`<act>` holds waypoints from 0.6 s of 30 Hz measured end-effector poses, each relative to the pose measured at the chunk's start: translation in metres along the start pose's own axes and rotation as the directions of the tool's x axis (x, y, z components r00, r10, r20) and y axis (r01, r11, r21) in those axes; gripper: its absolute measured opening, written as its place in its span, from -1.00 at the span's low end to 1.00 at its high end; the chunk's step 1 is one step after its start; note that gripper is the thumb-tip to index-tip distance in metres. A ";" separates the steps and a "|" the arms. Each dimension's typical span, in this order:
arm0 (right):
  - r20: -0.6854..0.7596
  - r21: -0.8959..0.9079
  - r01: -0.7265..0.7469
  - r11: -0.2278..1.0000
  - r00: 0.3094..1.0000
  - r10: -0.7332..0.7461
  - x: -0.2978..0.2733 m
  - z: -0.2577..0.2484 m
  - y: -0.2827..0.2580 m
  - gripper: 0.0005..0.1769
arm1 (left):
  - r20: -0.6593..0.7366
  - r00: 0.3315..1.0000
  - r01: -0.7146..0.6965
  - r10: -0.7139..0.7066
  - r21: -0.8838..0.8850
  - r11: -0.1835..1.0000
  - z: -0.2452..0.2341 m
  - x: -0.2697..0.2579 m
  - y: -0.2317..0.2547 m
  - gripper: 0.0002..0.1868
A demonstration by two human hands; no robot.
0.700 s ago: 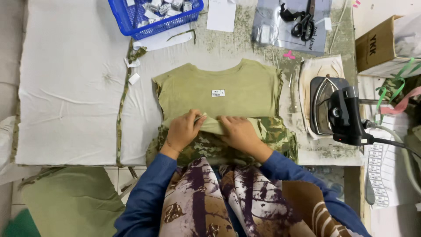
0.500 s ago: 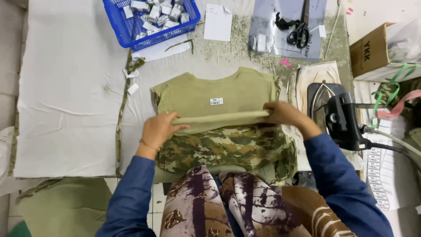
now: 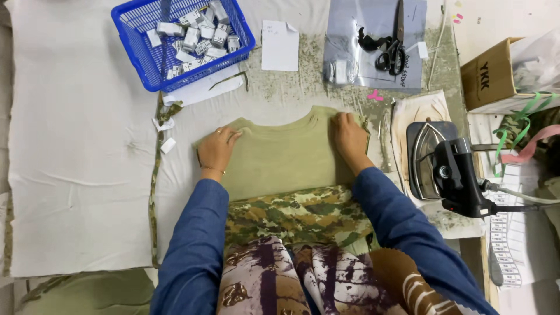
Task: The person irons a green t-shirt on a table, repeatedly placing small white labels on the garment and pressing them with an iron. The person handles the t-shirt and the iron throughout the process.
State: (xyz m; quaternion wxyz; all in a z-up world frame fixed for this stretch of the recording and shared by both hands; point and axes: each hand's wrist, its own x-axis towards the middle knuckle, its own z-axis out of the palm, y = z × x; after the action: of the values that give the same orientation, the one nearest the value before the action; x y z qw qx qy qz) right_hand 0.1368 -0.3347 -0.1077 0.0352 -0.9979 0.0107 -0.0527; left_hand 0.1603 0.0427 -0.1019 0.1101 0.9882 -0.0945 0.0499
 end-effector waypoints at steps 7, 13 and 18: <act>-0.290 -0.030 0.205 0.978 0.935 -0.205 0.070 -0.008 0.008 -0.75 | -0.245 0.963 -0.097 0.109 0.058 0.994 -0.027 -0.016 0.063 -0.64; -0.001 -0.095 -0.084 0.992 0.996 0.085 0.164 0.014 0.038 -0.56 | 0.297 0.953 -0.006 0.054 -0.160 0.987 -0.025 -0.039 0.088 -0.39; 0.121 -0.227 -0.110 0.968 0.983 0.140 0.177 0.031 0.048 -0.90 | 0.265 0.962 -0.025 0.062 -0.141 0.990 -0.010 -0.040 0.079 -0.37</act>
State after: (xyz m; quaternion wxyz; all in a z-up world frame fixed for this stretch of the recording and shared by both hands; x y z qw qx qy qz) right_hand 0.3152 -0.3853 -0.1235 -0.0712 -0.9943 0.0772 0.0192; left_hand 0.1047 -0.0242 -0.0806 0.1623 0.9736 -0.1335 -0.0888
